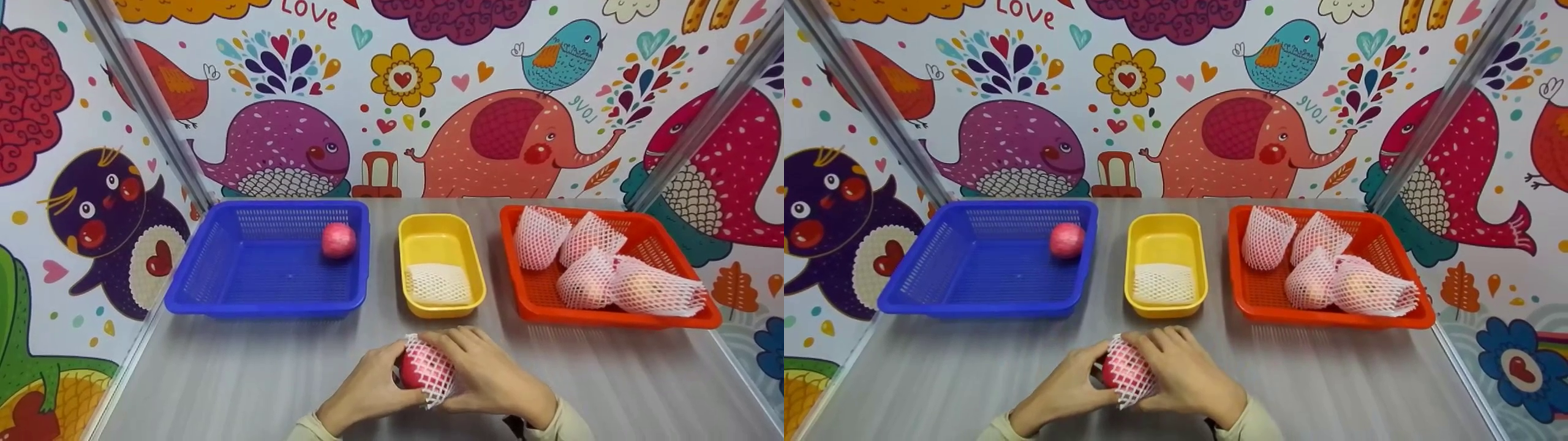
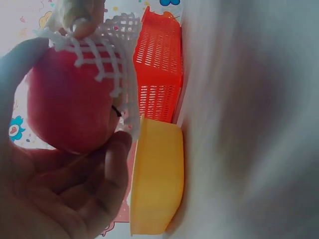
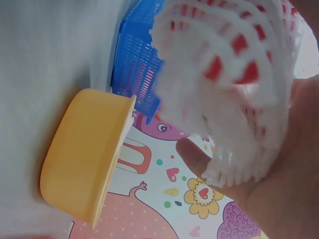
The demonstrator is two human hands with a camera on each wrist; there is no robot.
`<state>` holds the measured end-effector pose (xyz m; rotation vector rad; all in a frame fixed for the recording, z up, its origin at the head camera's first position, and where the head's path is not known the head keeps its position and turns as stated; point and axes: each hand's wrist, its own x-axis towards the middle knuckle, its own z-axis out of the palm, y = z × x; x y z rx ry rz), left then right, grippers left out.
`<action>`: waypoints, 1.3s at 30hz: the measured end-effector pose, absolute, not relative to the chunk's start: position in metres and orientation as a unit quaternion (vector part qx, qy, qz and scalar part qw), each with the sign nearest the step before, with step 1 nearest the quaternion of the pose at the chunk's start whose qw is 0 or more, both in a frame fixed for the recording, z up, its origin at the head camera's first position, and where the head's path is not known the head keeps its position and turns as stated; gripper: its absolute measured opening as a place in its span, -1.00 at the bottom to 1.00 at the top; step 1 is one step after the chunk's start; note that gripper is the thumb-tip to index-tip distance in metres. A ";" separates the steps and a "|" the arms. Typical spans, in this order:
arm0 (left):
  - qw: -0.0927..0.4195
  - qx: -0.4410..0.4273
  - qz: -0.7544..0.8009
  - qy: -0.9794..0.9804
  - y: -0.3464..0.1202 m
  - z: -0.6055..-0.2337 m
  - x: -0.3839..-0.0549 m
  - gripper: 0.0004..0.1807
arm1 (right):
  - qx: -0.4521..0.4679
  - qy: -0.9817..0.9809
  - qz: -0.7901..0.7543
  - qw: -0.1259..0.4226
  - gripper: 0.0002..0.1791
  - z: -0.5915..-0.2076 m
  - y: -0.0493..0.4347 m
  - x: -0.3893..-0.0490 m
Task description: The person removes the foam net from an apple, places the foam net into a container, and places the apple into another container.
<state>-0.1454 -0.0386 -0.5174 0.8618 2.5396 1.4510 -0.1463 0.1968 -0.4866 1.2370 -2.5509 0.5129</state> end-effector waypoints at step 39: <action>0.031 0.229 0.489 0.841 -0.061 -0.522 -0.142 -0.26 | 0.415 -0.862 0.191 0.222 -0.69 -0.452 0.245 -0.162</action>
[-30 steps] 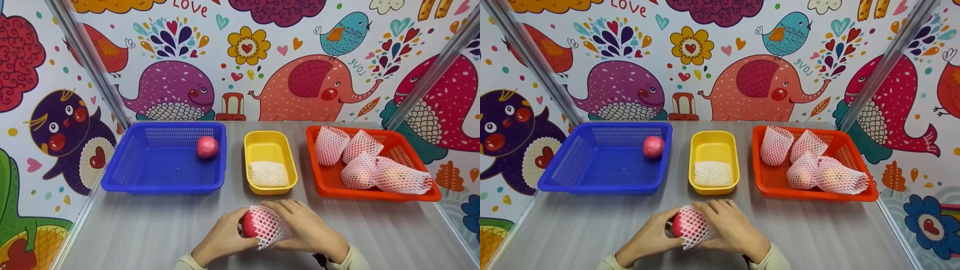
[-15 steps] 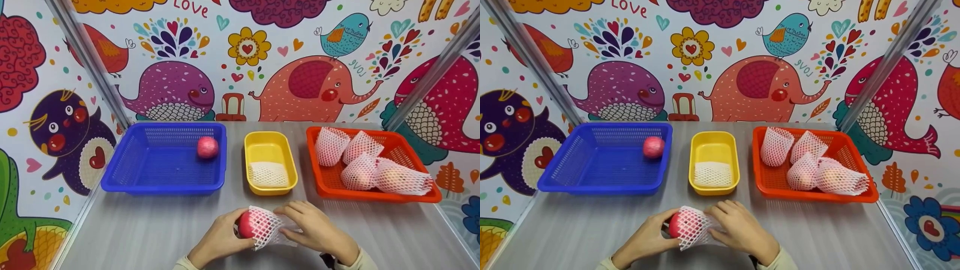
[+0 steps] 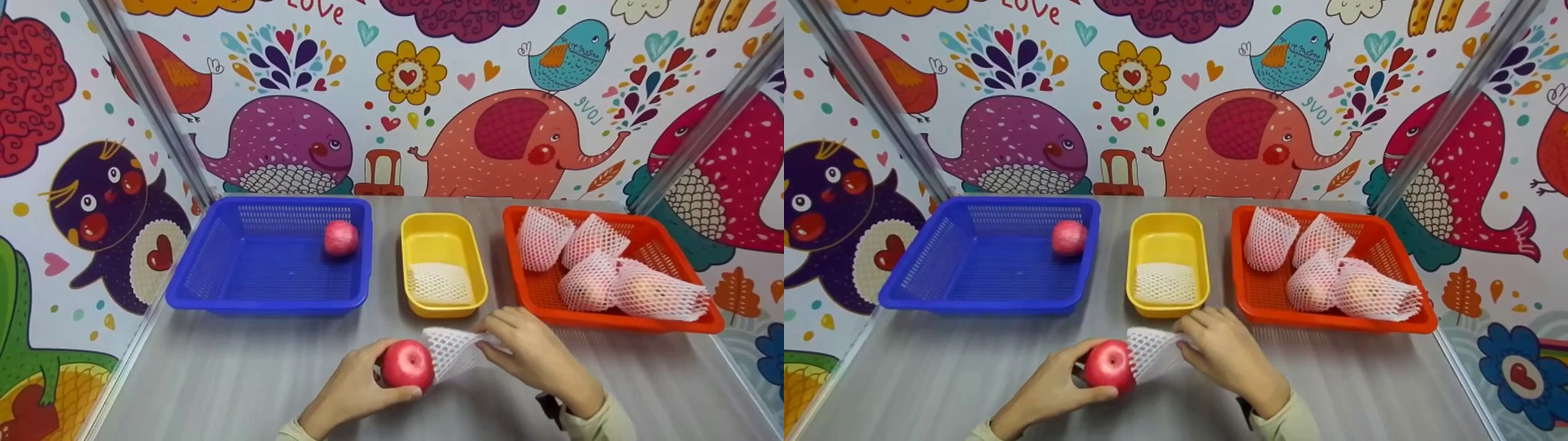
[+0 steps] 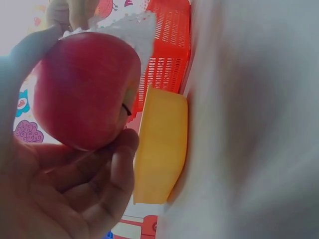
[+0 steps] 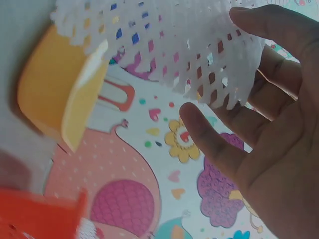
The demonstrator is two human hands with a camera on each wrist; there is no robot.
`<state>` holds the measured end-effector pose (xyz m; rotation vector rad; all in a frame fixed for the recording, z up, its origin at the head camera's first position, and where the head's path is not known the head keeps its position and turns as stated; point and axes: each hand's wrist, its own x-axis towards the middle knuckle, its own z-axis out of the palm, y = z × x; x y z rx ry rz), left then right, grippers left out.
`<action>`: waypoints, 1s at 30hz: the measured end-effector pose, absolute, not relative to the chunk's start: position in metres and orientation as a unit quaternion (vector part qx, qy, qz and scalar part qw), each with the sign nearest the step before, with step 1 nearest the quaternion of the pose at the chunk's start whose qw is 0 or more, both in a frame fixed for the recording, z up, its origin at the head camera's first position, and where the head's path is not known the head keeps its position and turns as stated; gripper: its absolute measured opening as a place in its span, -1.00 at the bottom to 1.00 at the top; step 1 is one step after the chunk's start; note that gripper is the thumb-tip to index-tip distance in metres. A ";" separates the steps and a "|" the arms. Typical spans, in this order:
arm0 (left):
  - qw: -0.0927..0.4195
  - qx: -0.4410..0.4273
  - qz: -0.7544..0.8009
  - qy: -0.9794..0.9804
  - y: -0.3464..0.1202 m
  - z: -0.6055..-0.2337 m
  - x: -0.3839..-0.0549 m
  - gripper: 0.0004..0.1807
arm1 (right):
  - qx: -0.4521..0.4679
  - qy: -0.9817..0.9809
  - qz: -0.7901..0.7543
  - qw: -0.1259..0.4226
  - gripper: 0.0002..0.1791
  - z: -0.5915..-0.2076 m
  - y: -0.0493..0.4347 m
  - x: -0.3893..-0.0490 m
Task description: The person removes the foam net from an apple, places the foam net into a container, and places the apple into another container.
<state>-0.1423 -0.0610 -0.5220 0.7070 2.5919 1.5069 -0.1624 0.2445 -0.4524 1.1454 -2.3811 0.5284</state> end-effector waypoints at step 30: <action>0.046 0.221 0.470 0.853 -0.070 -0.524 -0.136 -0.25 | 0.214 -0.951 0.220 0.039 -0.77 -0.482 0.216 -0.334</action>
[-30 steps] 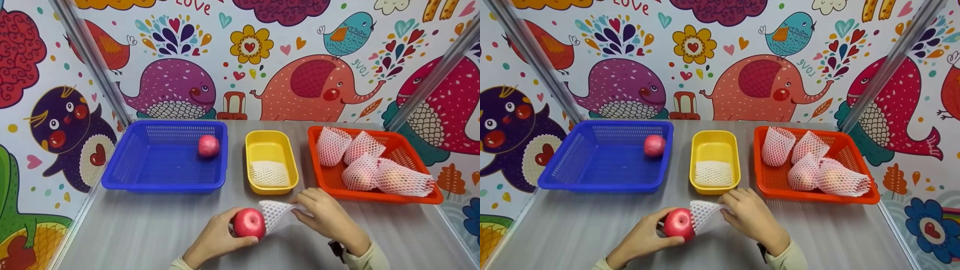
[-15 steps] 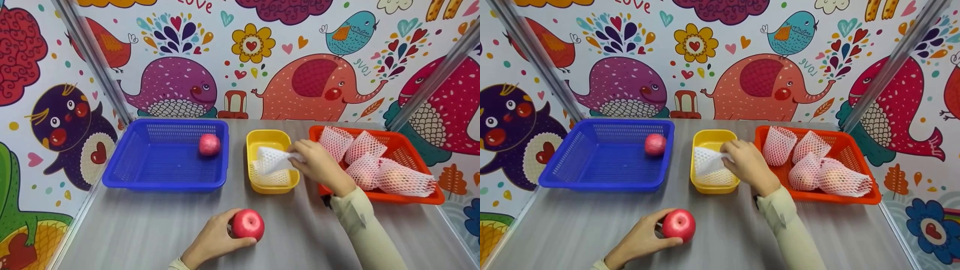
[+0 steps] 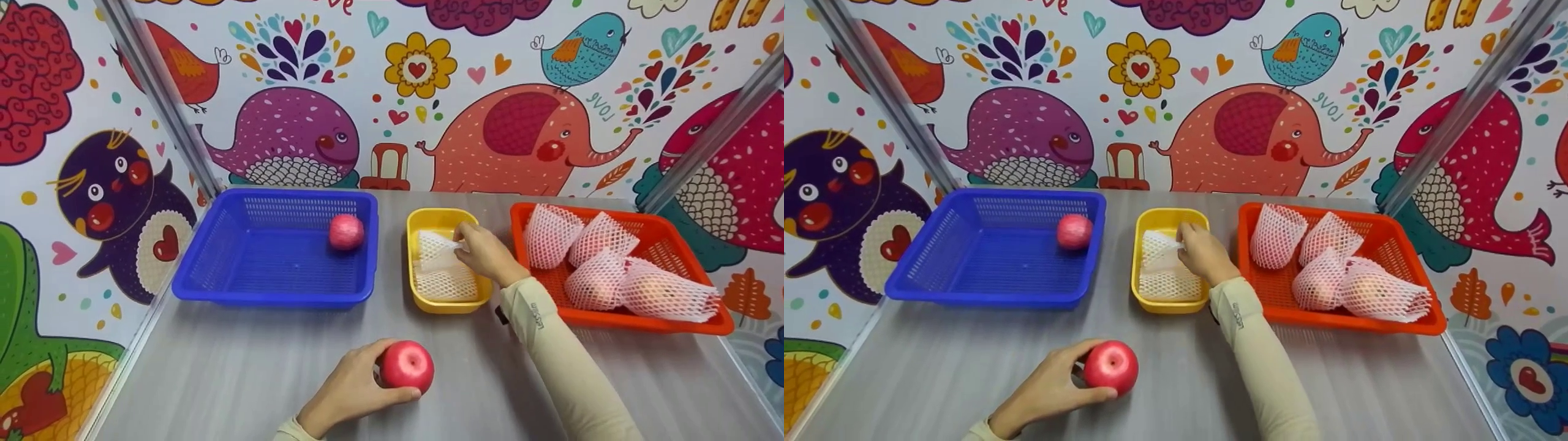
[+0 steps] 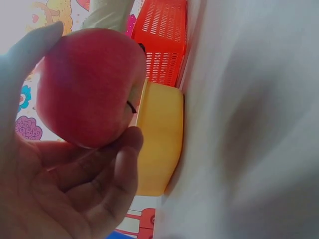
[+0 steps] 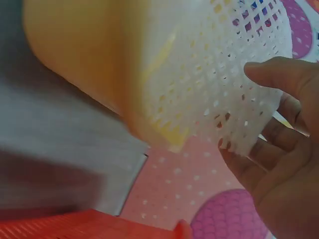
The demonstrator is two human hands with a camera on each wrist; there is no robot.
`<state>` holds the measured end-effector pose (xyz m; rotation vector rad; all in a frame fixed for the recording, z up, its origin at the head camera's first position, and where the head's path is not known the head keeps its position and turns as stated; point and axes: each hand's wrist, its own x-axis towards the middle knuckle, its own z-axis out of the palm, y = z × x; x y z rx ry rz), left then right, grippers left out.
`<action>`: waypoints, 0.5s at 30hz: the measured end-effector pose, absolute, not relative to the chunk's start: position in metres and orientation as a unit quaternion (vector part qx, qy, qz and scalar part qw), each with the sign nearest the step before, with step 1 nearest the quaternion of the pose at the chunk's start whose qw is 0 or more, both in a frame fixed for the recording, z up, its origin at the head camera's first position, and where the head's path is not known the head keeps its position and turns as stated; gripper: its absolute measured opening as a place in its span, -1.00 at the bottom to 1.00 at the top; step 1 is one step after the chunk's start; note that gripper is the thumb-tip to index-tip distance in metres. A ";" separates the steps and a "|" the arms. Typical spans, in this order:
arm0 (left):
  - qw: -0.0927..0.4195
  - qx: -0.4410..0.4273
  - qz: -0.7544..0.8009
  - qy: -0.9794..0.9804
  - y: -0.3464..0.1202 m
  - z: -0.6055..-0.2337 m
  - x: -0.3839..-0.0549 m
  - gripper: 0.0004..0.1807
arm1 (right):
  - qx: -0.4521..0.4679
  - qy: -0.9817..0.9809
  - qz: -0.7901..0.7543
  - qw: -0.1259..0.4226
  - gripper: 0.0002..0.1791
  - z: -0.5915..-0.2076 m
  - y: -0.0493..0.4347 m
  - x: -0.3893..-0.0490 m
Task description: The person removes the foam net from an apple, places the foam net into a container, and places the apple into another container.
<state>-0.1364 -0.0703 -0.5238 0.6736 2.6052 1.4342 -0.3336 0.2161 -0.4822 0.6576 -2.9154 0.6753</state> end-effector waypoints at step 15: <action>0.057 0.210 0.461 0.860 -0.071 -0.524 -0.136 -0.22 | 0.219 -0.953 0.197 0.065 -0.55 -0.464 0.226 -0.308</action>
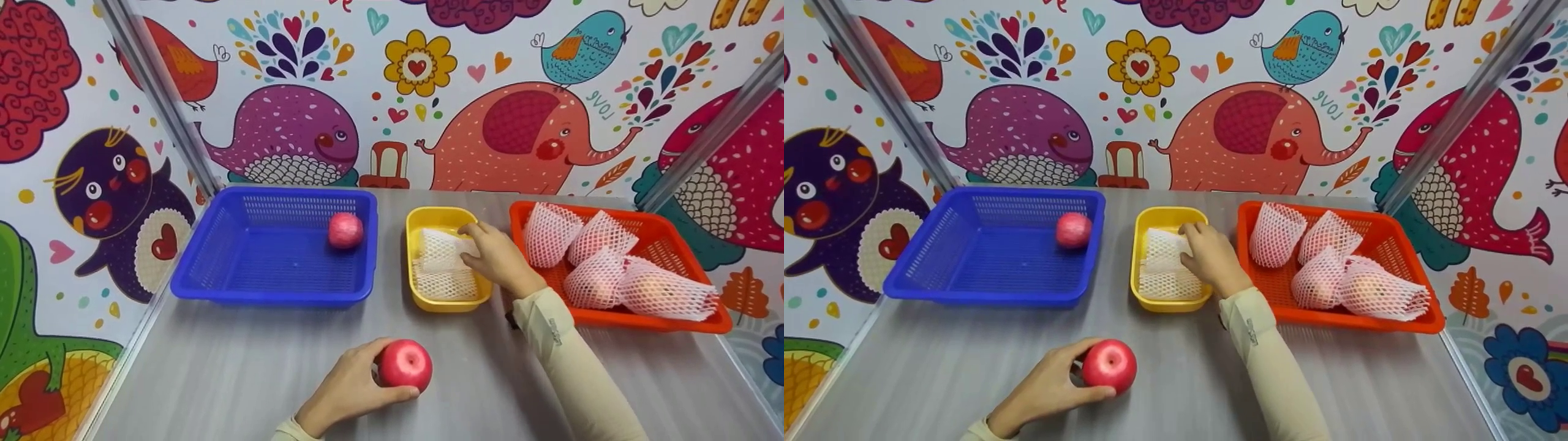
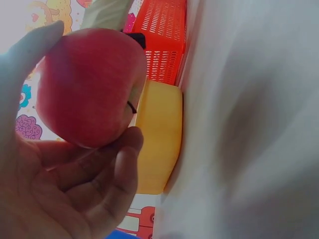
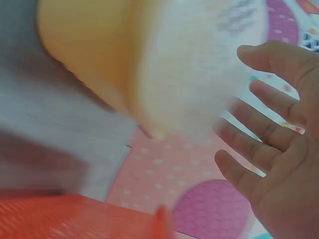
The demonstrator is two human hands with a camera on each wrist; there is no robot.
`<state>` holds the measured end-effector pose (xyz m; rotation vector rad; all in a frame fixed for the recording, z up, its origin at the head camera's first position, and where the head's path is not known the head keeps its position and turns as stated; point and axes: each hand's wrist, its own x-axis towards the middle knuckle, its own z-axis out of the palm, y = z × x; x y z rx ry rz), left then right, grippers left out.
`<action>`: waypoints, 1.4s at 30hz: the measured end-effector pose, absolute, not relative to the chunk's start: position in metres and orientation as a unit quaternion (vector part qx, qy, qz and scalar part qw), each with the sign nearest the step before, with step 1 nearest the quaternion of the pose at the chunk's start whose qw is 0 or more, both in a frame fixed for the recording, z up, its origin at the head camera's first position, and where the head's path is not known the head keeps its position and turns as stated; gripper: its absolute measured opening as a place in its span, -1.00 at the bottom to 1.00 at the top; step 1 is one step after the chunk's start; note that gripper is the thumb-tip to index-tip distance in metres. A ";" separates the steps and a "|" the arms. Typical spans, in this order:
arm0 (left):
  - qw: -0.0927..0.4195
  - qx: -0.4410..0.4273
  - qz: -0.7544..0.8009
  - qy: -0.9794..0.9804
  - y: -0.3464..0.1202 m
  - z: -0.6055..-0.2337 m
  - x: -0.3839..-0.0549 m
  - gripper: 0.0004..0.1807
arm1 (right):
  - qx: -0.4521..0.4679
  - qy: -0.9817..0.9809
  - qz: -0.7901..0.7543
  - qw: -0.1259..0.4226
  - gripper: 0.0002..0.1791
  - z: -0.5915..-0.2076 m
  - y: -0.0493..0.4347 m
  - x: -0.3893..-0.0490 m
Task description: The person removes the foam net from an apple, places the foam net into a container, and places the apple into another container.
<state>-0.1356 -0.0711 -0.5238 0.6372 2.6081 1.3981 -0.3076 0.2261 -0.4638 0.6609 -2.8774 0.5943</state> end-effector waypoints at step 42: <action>-0.042 0.236 0.394 0.888 -0.099 -0.465 -0.169 -0.20 | 0.326 -0.886 0.210 0.254 -0.63 -0.470 0.244 -0.152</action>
